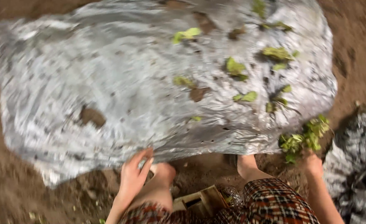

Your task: Planting small green seedlings into holes in a silver plastic mulch layer on a garden bed.

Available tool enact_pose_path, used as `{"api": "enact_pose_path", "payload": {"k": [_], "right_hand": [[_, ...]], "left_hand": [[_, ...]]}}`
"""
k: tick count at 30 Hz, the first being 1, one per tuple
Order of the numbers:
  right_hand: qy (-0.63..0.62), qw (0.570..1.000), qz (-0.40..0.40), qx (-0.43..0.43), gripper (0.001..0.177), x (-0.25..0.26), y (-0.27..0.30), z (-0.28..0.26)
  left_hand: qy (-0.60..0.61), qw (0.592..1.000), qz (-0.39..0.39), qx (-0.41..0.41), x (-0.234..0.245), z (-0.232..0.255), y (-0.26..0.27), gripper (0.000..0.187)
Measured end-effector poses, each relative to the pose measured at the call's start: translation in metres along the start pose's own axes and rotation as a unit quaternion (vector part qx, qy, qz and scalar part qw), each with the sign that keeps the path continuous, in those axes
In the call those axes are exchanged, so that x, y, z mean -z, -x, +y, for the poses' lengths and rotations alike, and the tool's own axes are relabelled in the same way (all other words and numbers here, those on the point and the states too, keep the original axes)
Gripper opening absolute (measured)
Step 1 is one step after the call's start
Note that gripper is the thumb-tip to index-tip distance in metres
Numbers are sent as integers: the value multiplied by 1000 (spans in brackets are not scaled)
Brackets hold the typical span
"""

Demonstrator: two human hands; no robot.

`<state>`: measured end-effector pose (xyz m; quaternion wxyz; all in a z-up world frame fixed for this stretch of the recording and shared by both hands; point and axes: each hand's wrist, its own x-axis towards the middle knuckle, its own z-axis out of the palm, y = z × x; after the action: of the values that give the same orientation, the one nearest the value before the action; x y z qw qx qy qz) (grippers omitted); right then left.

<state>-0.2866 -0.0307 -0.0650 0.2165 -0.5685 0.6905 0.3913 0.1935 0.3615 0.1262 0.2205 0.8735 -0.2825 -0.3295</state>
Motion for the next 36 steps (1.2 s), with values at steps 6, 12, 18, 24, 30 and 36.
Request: {"api": "enact_pose_path", "payload": {"k": [6,12,18,24,30,36], "right_hand": [[26,999,38,9,31,5,23,-12],[170,980,55,91,32,-4,-32,42],[-112,990,75,35,42,31,13,54],[-239,932,123,244,42,109,121,-55],[-318,917,-106,218,39,149,296,-278],[-534,713,-294,346,28,103,297,-379]], "left_hand": [[79,986,110,-95,13,14,-1,37],[155,981,56,-97,-3,16,-20,36],[166,983,3,-83,-19,13,-43,37],[162,980,-53,-101,-26,17,-82,41],[302,932,-171,-106,-13,77,-127,42],[516,848,-123,-19,-32,84,-159,35]]}}
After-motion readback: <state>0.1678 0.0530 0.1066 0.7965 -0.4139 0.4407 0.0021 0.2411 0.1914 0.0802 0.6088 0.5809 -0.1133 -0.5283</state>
